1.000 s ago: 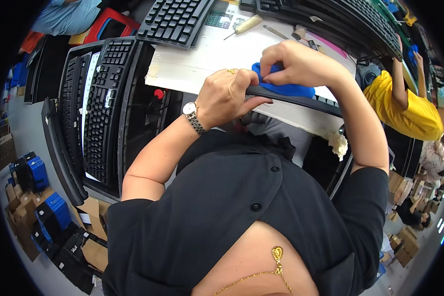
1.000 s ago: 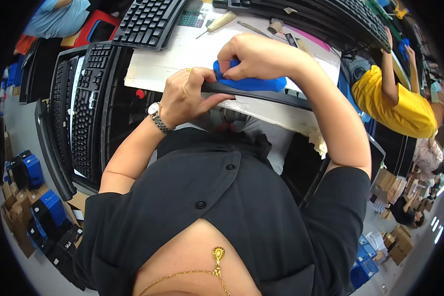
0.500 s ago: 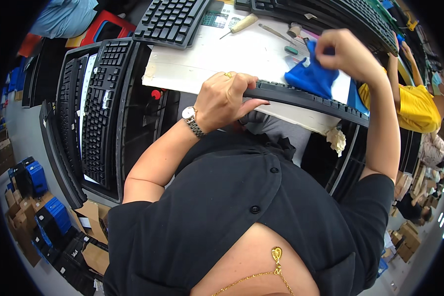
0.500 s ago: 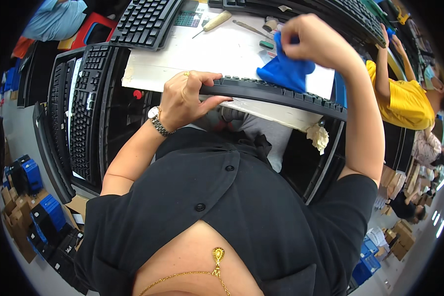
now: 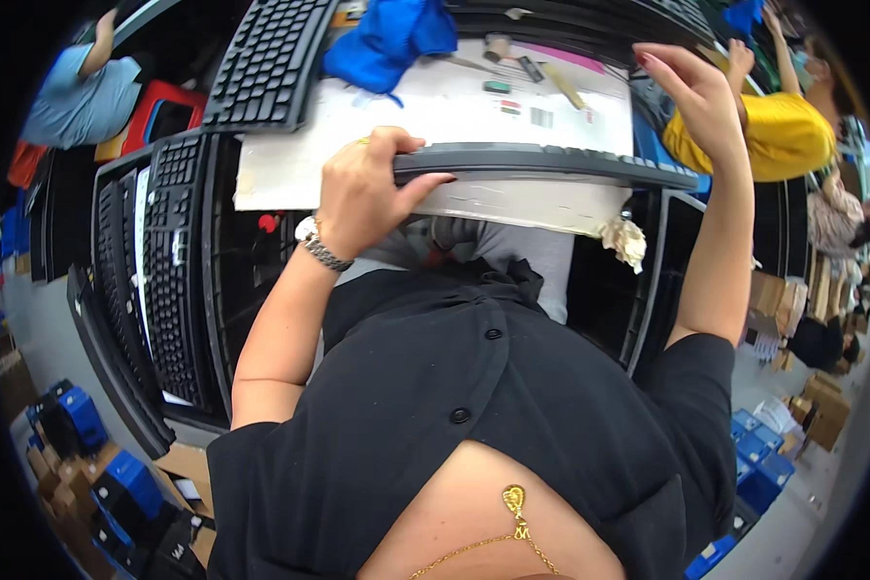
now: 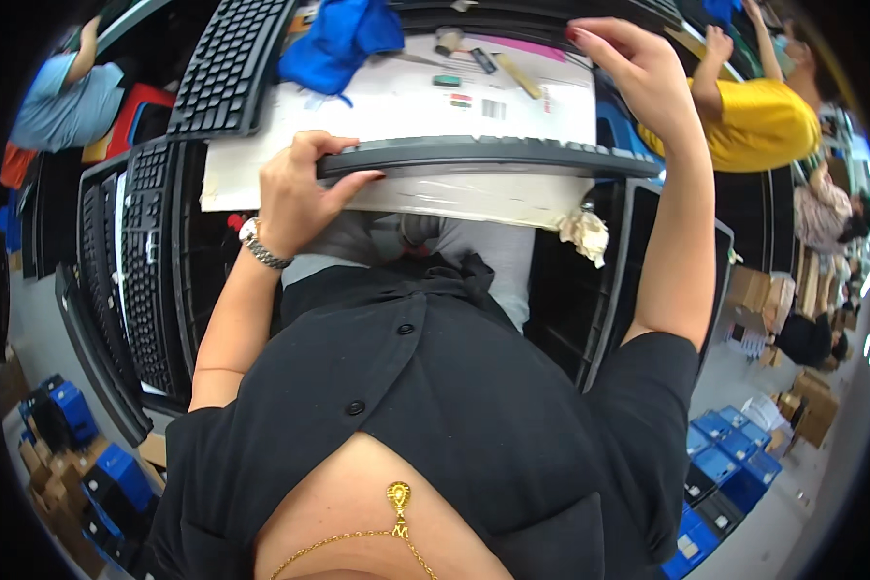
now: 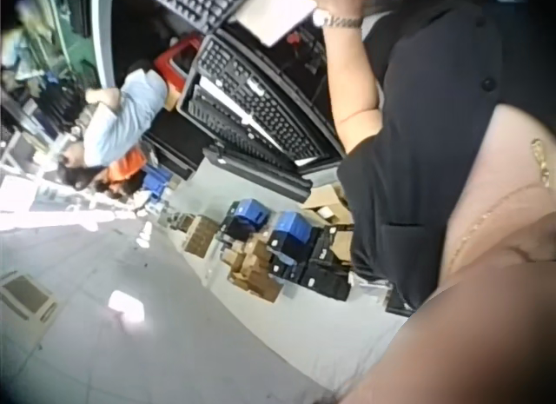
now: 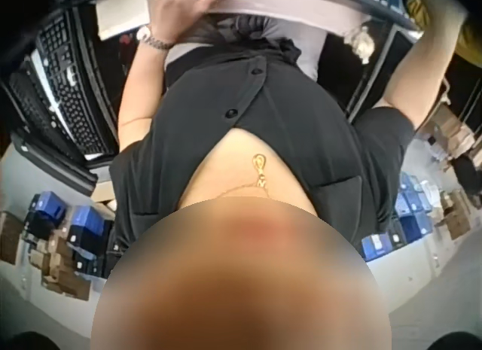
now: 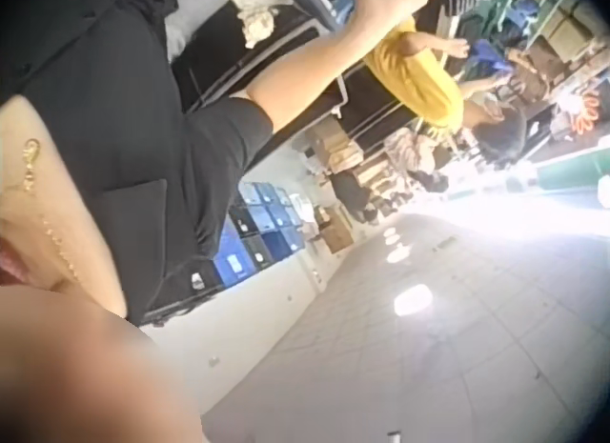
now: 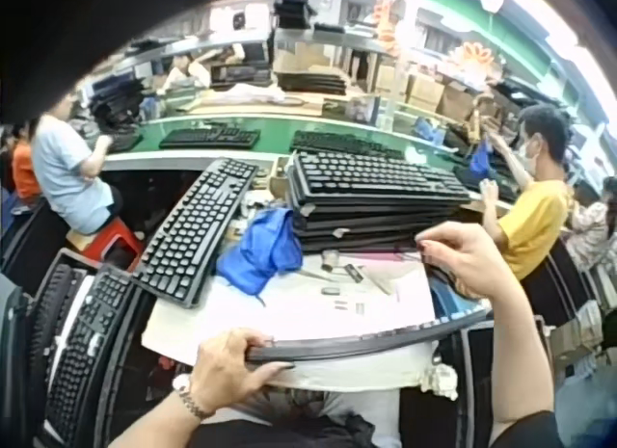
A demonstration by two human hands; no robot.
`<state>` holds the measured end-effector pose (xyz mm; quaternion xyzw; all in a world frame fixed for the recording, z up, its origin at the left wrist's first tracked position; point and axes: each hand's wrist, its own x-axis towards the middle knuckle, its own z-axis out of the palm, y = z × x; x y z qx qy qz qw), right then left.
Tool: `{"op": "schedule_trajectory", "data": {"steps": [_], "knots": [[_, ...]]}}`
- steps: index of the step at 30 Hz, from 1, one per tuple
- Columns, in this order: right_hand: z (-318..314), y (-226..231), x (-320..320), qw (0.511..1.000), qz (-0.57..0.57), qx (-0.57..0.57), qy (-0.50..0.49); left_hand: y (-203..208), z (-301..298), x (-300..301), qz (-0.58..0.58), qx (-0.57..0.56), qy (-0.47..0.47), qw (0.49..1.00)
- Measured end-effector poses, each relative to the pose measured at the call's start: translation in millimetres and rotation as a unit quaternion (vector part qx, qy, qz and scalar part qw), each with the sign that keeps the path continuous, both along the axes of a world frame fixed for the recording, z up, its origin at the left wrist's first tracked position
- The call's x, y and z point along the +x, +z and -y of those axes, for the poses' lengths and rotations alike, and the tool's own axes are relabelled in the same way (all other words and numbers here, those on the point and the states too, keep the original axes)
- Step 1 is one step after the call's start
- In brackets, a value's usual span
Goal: Wiping down and inspecting computer keyboards at a factory workstation.
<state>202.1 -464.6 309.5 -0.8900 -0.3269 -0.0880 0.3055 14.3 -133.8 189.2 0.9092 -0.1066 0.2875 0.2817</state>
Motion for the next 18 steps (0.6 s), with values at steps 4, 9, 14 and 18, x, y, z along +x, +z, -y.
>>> {"op": "schedule_trajectory", "data": {"steps": [4, 9, 14, 18], "knots": [[89, -25, -12, 0.945, -0.155, 0.222, -0.181, 7, 0, 4, -0.028, -0.018, -0.009, 0.999], [133, -79, -49, 0.773, -0.225, 0.523, -0.281, 11, 5, 4, -0.029, -0.022, -0.007, 0.999], [100, -110, -70, 0.69, -0.248, 0.63, -0.256, 11, 6, 6, -0.022, -0.024, -0.02, 0.999], [71, -131, -74, 0.738, -0.186, 0.59, -0.268, 12, 9, 3, -0.022, -0.033, -0.025, 0.999]]}}
